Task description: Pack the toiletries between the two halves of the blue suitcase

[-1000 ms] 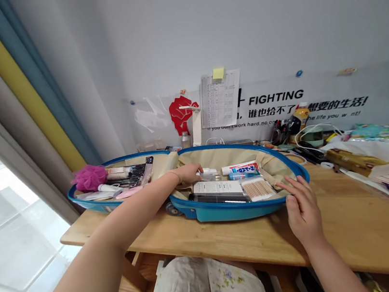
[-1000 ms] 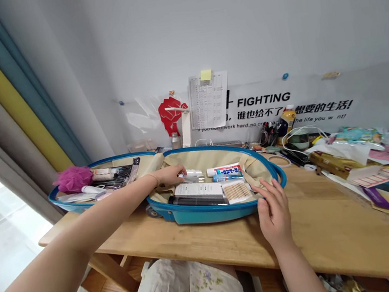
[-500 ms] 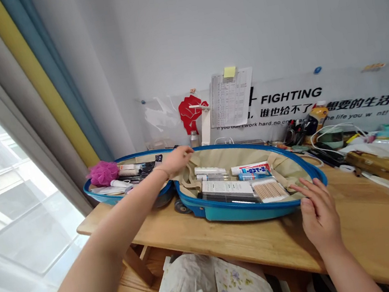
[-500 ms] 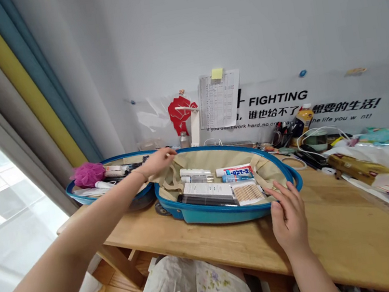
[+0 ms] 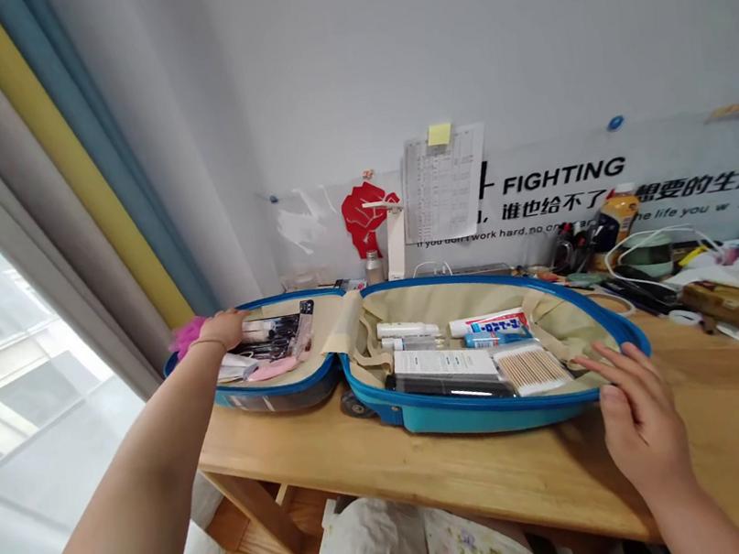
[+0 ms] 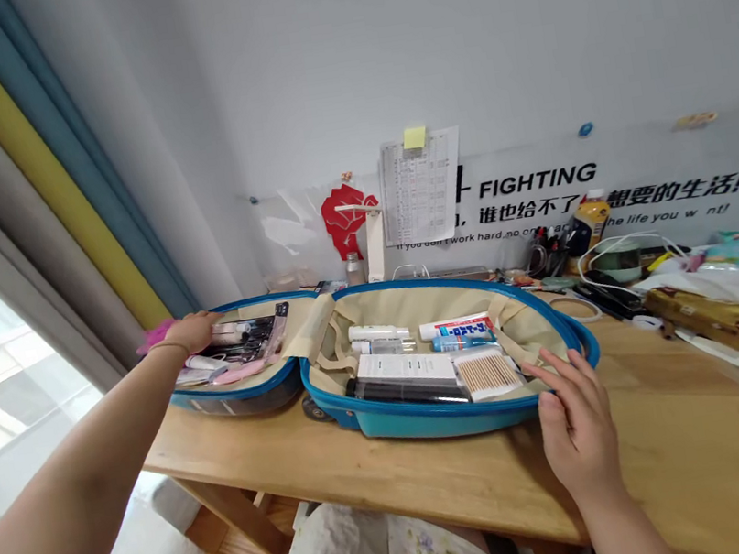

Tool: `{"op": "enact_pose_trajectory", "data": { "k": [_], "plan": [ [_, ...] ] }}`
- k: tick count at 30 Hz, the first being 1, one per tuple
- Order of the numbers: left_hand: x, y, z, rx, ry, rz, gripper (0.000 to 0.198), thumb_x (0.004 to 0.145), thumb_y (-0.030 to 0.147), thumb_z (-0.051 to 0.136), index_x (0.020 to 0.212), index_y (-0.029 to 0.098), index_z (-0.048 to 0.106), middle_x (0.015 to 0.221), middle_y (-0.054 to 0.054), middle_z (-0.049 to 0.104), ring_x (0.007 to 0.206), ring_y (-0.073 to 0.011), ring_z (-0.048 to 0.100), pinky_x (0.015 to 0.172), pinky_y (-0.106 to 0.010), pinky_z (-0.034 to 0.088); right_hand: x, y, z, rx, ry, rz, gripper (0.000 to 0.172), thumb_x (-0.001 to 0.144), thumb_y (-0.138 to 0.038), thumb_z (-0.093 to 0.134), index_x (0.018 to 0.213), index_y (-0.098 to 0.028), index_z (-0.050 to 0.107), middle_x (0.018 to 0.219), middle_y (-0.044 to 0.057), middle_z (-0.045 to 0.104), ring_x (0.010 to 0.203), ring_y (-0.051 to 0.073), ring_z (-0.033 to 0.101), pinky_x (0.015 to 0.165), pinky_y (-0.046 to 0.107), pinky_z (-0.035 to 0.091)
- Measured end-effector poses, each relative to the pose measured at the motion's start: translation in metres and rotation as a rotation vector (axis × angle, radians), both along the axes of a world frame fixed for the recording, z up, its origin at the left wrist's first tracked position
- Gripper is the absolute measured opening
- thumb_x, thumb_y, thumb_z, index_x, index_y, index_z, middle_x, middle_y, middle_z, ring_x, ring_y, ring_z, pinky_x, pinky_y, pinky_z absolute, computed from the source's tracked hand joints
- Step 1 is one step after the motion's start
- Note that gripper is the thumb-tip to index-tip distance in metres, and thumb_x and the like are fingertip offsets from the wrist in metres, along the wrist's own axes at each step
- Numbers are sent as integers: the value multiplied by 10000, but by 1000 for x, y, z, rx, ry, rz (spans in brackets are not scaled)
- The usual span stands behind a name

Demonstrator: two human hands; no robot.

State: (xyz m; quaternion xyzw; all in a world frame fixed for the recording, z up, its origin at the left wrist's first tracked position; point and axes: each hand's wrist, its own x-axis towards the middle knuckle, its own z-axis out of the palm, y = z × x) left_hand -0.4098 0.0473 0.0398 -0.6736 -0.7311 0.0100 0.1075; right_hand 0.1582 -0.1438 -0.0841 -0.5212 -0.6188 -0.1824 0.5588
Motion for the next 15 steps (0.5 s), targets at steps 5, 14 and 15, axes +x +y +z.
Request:
{"op": "enact_pose_trajectory", "data": {
  "k": [5, 14, 15],
  "plan": [
    [-1, 22, -12, -80, 77, -38, 332, 844, 290, 539, 1131, 219, 691, 1277, -165, 669, 1220, -333, 573, 989, -450, 444, 2, -1, -1, 8, -35, -5, 293, 960, -341, 429, 1106, -260, 670, 1238, 115, 668, 1359, 330, 493, 1113, 589, 402],
    [-4, 28, -1, -117, 81, -74, 276, 810, 351, 609, 1006, 164, 662, 1005, -168, 734, 1016, -340, 681, 865, -397, 506, 2, -3, -1, 0, -64, -7, 338, 991, -352, 387, 1140, -229, 665, 1265, 111, 655, 1373, 314, 473, 1121, 579, 388],
    [-1, 27, 1, -100, 75, -78, 276, 821, 334, 593, 1021, 152, 649, 993, -161, 732, 1004, -339, 682, 861, -396, 508, 1, -4, -1, 3, -63, -9, 339, 992, -355, 386, 1133, -227, 666, 1259, 112, 658, 1369, 313, 477, 1122, 574, 387]
  ]
}}
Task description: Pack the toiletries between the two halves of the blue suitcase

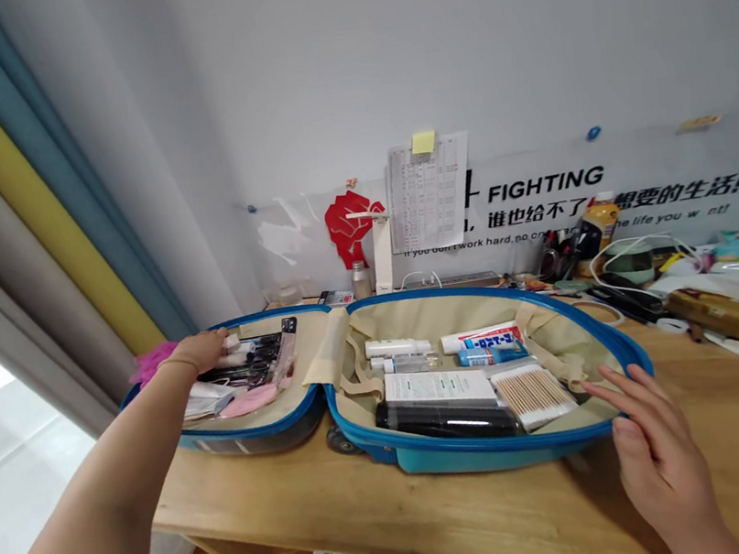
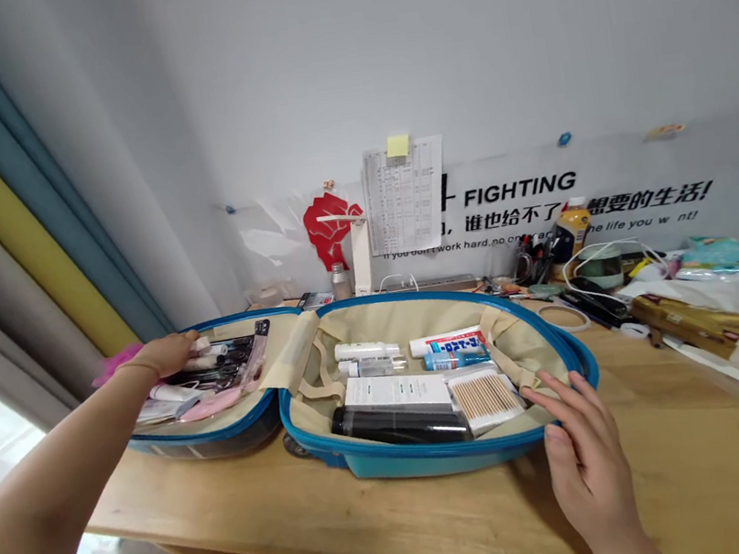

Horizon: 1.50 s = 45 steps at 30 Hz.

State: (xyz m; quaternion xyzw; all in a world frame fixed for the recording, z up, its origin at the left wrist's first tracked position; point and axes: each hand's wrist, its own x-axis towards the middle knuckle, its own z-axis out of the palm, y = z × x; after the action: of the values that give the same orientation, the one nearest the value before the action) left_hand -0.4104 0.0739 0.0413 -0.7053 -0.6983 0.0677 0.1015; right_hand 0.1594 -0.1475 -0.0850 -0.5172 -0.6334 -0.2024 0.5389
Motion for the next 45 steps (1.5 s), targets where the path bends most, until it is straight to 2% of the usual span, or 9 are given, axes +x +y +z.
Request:
{"op": "enact_pose_trajectory", "data": {
  "k": [5, 11, 16, 20, 24, 29, 36, 40, 45],
  "plan": [
    [49, -3, 20, 130, -50, -114, 409, 948, 291, 400, 1285, 79, 490, 1230, -182, 640, 1067, -320, 639, 904, -389, 494, -1, -1, 2, -7, 8, 6, 338, 991, -364, 393, 1116, -217, 670, 1271, 123, 656, 1368, 315, 478, 1118, 569, 387],
    [176, -7, 38, 115, -106, -530, 450, 981, 339, 399, 1410, 205, 432, 1365, -109, 559, 1195, -273, 584, 994, -341, 462, -3, -2, 2, -19, 40, 14, 334, 983, -371, 406, 1099, -223, 681, 1257, 118, 663, 1369, 307, 476, 1125, 562, 383],
    [267, 5, 15, -2, -84, -709, 453, 943, 313, 472, 1389, 235, 491, 1344, -115, 557, 1087, -251, 650, 940, -347, 509, -4, -3, 2, -30, 58, 19, 327, 979, -360, 415, 1106, -220, 682, 1272, 108, 657, 1369, 305, 472, 1119, 567, 377],
    [299, 23, -11, -91, -44, -719, 384, 906, 260, 518, 1273, 177, 591, 1292, -146, 588, 1064, -274, 665, 915, -375, 525, -4, -3, 2, -37, 67, 21, 338, 980, -364, 412, 1113, -209, 682, 1279, 118, 653, 1368, 310, 472, 1104, 563, 388],
    [304, 34, -25, -150, -42, -721, 380, 896, 245, 543, 1264, 171, 605, 1297, -146, 598, 1113, -269, 644, 953, -365, 504, -5, -4, 2, -30, 62, 24, 338, 980, -365, 410, 1103, -210, 684, 1279, 117, 656, 1369, 309, 471, 1095, 562, 398],
    [297, 37, -29, -239, -59, -715, 294, 882, 252, 635, 1172, 212, 656, 1221, -88, 659, 1145, -252, 617, 971, -368, 497, -5, -4, 3, -23, 58, 25, 325, 977, -339, 418, 1119, -212, 681, 1274, 121, 656, 1371, 306, 470, 1098, 560, 394],
    [280, 36, -15, -212, -200, -664, 292, 975, 373, 575, 1204, 199, 623, 1258, -91, 615, 1064, -205, 624, 920, -415, 546, -5, -4, 4, -39, 51, 14, 342, 982, -354, 405, 1121, -206, 679, 1279, 125, 652, 1370, 301, 472, 1105, 555, 391],
    [241, 41, 10, -53, -316, -557, 313, 976, 378, 570, 1231, 201, 611, 1292, -96, 597, 1094, -217, 613, 939, -431, 538, -5, -4, 4, -55, 60, 1, 351, 981, -370, 397, 1124, -210, 675, 1277, 120, 652, 1372, 303, 471, 1105, 563, 392],
    [148, 38, 26, 105, -352, -312, 344, 969, 387, 584, 1246, 184, 601, 1293, -101, 598, 1114, -226, 611, 954, -459, 528, -3, -1, 3, -18, 12, 0, 299, 969, -315, 426, 1100, -219, 678, 1250, 126, 666, 1365, 308, 484, 1105, 565, 399]
  ]
}}
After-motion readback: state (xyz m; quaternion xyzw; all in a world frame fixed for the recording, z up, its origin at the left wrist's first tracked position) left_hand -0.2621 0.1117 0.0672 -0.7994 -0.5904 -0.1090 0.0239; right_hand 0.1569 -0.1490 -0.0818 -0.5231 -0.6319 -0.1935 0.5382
